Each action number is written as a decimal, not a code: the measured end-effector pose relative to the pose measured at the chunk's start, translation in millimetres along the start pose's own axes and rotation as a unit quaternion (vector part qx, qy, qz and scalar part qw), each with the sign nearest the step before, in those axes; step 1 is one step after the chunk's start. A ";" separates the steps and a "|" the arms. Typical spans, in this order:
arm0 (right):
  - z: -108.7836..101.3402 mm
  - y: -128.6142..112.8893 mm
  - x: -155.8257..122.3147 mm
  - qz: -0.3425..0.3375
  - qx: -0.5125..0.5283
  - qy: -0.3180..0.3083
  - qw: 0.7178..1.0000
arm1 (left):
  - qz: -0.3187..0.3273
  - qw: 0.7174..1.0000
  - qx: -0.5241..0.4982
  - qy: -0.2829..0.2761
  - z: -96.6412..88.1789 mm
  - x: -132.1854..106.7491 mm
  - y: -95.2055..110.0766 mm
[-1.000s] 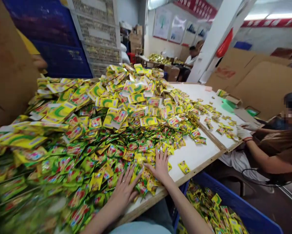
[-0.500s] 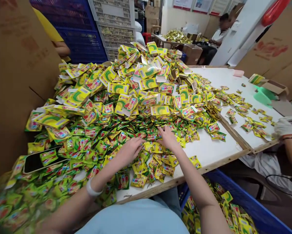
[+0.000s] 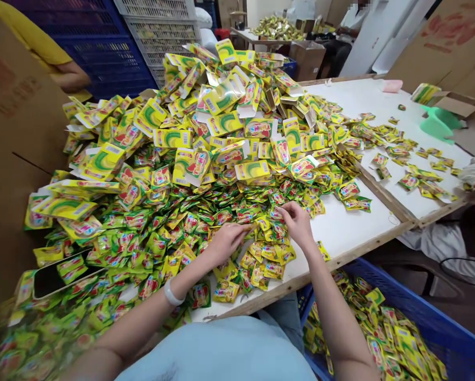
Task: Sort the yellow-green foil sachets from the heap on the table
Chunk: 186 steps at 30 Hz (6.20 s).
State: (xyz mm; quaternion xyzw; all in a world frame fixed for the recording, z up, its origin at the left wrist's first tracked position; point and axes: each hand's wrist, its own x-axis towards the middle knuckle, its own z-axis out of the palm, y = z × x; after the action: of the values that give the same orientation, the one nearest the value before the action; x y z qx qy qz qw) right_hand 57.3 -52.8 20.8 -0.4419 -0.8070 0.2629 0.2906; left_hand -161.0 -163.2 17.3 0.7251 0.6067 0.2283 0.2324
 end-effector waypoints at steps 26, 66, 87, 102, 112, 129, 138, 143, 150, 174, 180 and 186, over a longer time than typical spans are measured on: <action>20.8 -61.6 -67.9 0.048 0.302 -0.306 0.902 | -0.055 0.975 -0.177 -0.120 -42.2 -58.0 44.5; 7.6 -104.0 -59.9 0.115 0.526 0.020 0.842 | -0.170 0.836 -0.496 0.165 -49.9 -54.1 47.0; -22.9 -124.2 -17.6 -0.239 0.109 -0.208 0.942 | -0.171 0.905 -0.383 -0.072 -39.3 -66.6 39.1; 2.2 -88.6 -80.7 -0.151 0.183 -0.236 0.942 | -0.204 0.883 -0.399 -0.139 -15.6 -88.9 39.6; -61.6 -40.9 -57.1 -0.097 0.095 -0.069 0.988 | -0.076 0.964 -0.253 -0.019 -27.6 -65.5 30.6; 67.8 -45.3 -28.7 -0.084 -0.044 -0.142 0.985 | -0.084 0.962 0.196 0.169 -57.2 -48.8 -26.1; 58.3 -23.7 43.7 -0.046 0.070 -0.125 0.989 | -0.066 0.982 0.077 0.160 -55.3 -33.4 -15.0; 64.2 -27.2 26.2 -0.019 0.146 -0.102 0.984 | -0.092 0.984 -0.045 0.146 -49.5 -33.2 -18.6; 56.3 -58.3 -11.0 0.039 0.365 -0.002 0.930 | -0.109 0.966 -0.230 0.051 -25.4 -12.8 4.3; -10.4 -37.7 -45.4 0.130 0.448 0.078 0.881 | 0.068 0.977 0.158 0.123 -67.6 93.2 12.1; -52.2 -72.9 -31.1 0.026 0.443 0.045 0.895 | -0.036 0.929 -0.367 -0.043 -60.6 4.6 31.0; -35.5 -111.8 -0.7 -0.127 0.375 -0.058 0.916 | -0.114 0.868 -0.476 -0.084 -61.4 -22.8 51.0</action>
State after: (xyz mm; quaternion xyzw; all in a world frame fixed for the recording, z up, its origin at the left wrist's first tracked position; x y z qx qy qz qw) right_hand 19.9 -100.2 121.4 -0.1781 -0.7141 0.5320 0.4188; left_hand -162.8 -190.0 95.8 0.4688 0.4810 0.4001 0.6236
